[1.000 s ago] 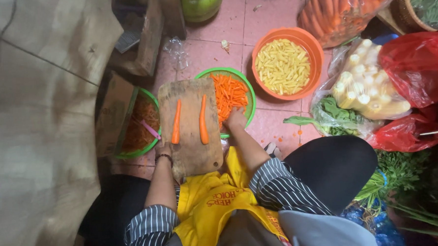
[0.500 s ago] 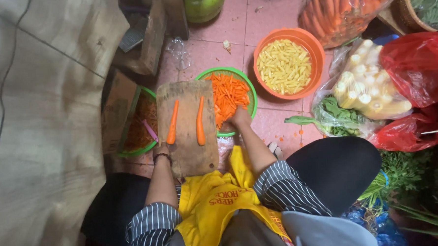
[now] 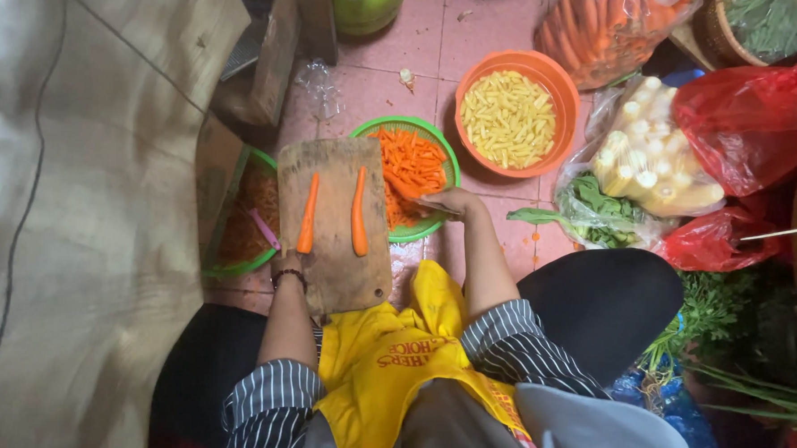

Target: Cutting and preparing carrots on a wooden board while sitting on the floor.

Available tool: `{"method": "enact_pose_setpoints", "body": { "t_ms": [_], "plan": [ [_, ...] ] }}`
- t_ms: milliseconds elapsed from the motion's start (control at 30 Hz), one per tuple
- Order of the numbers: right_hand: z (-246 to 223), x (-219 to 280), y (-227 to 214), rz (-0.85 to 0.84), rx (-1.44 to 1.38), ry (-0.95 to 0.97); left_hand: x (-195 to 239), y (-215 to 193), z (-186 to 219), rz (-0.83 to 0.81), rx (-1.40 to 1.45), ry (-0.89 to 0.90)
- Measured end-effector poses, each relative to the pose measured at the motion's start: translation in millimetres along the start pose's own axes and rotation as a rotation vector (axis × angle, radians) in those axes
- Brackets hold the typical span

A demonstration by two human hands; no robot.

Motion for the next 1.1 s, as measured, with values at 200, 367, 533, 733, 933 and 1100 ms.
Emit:
{"method": "enact_pose_setpoints", "body": {
  "t_ms": [200,367,533,733,933,1100],
  "plan": [
    [28,-4,4,-0.008,-0.182,0.078,5,2,1,-0.015,0.004,-0.018],
    [69,-39,-6,0.112,-0.178,0.127,0,8,0,-0.017,0.016,-0.009],
    [76,-53,11,0.223,-0.271,0.047,-1,7,2,-0.012,0.026,-0.002],
    [77,-70,-23,0.61,-0.15,-0.328,-5,6,-1,0.034,-0.012,-0.018],
    [13,-24,-8,0.621,-0.172,-0.562,2,10,-3,-0.043,0.034,-0.056],
    [-39,21,9,0.713,-0.087,-0.48,-3,10,3,-0.017,-0.156,-0.042]
  ]
}}
Point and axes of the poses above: each hand's wrist, its own x-axis away from the middle knuckle, its own y-axis out of the palm, z = x × y, the point moved 9 cm from there along -x, towards the middle knuckle
